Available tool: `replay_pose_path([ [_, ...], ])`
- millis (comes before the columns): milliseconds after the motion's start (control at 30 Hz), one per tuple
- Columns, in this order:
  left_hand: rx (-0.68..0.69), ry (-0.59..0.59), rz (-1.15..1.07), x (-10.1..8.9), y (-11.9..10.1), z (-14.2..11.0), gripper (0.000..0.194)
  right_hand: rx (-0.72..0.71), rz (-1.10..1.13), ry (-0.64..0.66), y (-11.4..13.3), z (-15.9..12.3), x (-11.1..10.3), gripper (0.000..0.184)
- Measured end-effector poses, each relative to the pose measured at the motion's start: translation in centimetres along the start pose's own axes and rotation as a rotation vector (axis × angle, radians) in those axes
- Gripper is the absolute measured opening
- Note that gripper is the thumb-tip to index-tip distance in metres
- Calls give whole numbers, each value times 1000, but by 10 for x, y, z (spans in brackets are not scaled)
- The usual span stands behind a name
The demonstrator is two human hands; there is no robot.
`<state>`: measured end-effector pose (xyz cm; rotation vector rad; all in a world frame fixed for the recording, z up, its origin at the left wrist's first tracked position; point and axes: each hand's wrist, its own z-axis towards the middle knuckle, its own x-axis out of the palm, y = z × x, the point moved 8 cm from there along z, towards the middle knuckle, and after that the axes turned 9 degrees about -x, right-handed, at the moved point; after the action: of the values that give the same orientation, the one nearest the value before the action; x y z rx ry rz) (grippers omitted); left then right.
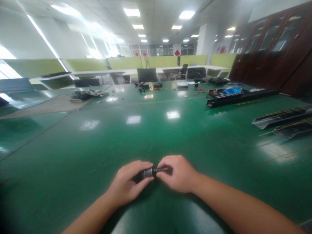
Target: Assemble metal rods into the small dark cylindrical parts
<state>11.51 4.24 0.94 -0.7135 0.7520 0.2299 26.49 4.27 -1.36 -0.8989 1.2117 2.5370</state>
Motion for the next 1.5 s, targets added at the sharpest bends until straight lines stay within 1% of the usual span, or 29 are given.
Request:
replay_pose_path([
  [667, -14, -17, 13, -2, 4, 0, 26, 22, -18, -6, -1, -1, -3, 6],
  [1167, -69, -27, -11, -4, 8, 1, 27, 13, -28, -19, -1, 0, -7, 5],
  [1500, -75, -25, -20, -5, 10, 1, 28, 18, -37, -17, 0, -1, -9, 5],
])
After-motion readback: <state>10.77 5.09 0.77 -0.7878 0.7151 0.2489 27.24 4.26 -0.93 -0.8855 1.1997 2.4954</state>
